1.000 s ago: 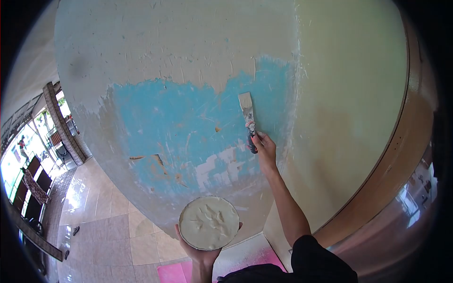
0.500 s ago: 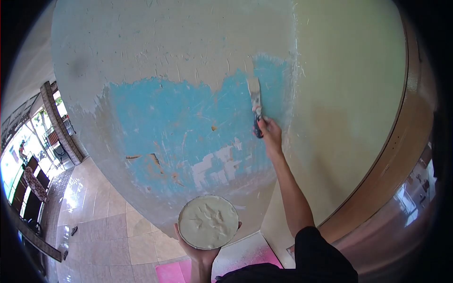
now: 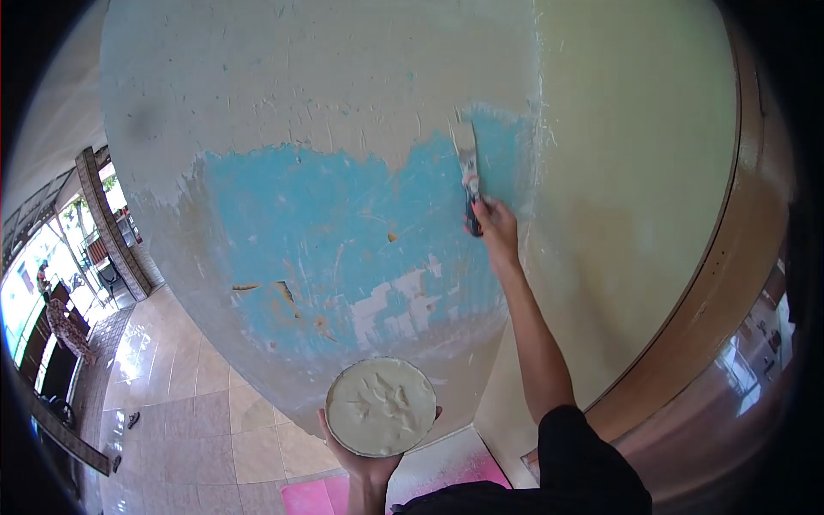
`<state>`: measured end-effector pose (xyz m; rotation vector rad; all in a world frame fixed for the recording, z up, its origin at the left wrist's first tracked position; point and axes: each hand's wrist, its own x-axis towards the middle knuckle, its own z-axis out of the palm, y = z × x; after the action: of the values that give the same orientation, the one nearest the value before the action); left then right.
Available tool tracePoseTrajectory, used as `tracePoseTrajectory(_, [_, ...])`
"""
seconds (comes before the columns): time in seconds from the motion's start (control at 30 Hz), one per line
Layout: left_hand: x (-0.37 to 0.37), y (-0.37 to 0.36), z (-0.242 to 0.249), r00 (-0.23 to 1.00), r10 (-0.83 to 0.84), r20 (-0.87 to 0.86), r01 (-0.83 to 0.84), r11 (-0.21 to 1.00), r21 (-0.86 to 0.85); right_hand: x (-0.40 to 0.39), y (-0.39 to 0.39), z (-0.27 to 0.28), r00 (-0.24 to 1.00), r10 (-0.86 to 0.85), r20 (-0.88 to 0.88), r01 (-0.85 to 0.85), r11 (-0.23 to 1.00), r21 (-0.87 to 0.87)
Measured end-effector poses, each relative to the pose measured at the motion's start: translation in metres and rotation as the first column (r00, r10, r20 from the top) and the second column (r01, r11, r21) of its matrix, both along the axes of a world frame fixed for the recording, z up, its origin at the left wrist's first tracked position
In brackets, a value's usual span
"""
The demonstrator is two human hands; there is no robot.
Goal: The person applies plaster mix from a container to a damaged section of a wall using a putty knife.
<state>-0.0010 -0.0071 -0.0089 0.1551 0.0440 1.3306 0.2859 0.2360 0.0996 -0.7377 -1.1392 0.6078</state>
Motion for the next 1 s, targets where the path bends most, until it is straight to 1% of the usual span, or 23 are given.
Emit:
tracePoseTrajectory(0.03, [0.0, 0.0, -0.001, 0.998, 0.005, -0.055, -0.003, 0.999, 0.032, 0.002, 0.003, -0.018, 1.0, 0.008, 0.011, -0.008, 1.0, -0.019])
tracePoseTrajectory(0.07, [-0.001, 0.001, -0.001, 0.999, 0.008, -0.051, -0.006, 0.999, 0.038, 0.001, 0.001, -0.033, 1.0, 0.011, 0.016, -0.011, 1.0, -0.014])
tracePoseTrajectory(0.13, [-0.003, 0.001, -0.002, 0.998, 0.006, -0.056, -0.004, 0.999, 0.039, -0.003, -0.007, -0.058, 0.997, 0.04, -0.064, -0.044, 0.997, -0.062])
tracePoseTrajectory(0.27, [-0.002, 0.002, 0.002, 0.999, -0.021, -0.028, 0.024, 0.995, 0.095, -0.011, -0.019, -0.041, 0.991, 0.053, -0.125, -0.057, 0.998, -0.024])
tracePoseTrajectory(0.33, [0.0, 0.003, 0.001, 0.997, 0.011, -0.072, -0.007, 0.998, 0.056, -0.011, -0.014, -0.01, 0.992, 0.049, -0.114, -0.04, 0.996, 0.083])
tracePoseTrajectory(0.43, [0.0, 0.004, -0.001, 0.997, 0.008, -0.077, -0.003, 0.998, 0.07, -0.016, -0.015, 0.033, 0.995, 0.034, -0.099, -0.023, 0.994, 0.111])
tracePoseTrajectory(0.5, [0.002, 0.004, 0.0, 0.997, 0.011, -0.078, -0.006, 0.997, 0.071, -0.016, -0.011, 0.036, 0.995, 0.006, -0.095, 0.003, 0.996, 0.092])
tracePoseTrajectory(0.6, [0.003, 0.006, 0.001, 0.999, -0.003, -0.052, 0.007, 0.998, 0.068, -0.015, -0.008, 0.011, 0.998, -0.027, -0.049, 0.029, 0.999, 0.041])
tracePoseTrajectory(0.67, [0.004, 0.005, -0.001, 0.999, -0.02, -0.03, 0.022, 0.998, 0.058, -0.016, -0.009, -0.029, 0.995, 0.027, -0.092, -0.026, 1.0, 0.012])
tracePoseTrajectory(0.73, [0.005, 0.005, -0.001, 0.999, -0.013, -0.045, 0.012, 1.0, -0.012, -0.018, -0.013, -0.058, 0.993, 0.029, -0.11, -0.032, 0.999, -0.02])
tracePoseTrajectory(0.8, [0.005, 0.005, -0.002, 0.998, -0.007, -0.057, 0.006, 1.0, -0.008, -0.021, -0.024, -0.067, 0.99, 0.051, -0.131, -0.057, 0.997, -0.047])
tracePoseTrajectory(0.83, [0.005, 0.005, -0.002, 0.998, 0.002, -0.064, -0.002, 1.0, -0.002, -0.019, -0.023, -0.065, 0.99, 0.052, -0.131, -0.058, 0.997, -0.044])
tracePoseTrajectory(0.9, [0.005, 0.006, -0.002, 0.998, -0.009, -0.06, 0.01, 1.0, 0.015, -0.017, -0.026, -0.047, 0.988, 0.057, -0.143, -0.055, 0.998, 0.018])
tracePoseTrajectory(0.93, [0.004, 0.005, -0.002, 0.998, -0.022, -0.059, 0.023, 0.999, 0.029, -0.015, -0.023, -0.035, 0.986, 0.073, -0.148, -0.064, 0.996, 0.062])
tracePoseTrajectory(1.0, [0.004, 0.005, -0.003, 0.998, -0.023, -0.059, 0.025, 0.999, 0.033, -0.015, -0.023, -0.002, 0.989, 0.061, -0.133, -0.05, 0.995, 0.089])
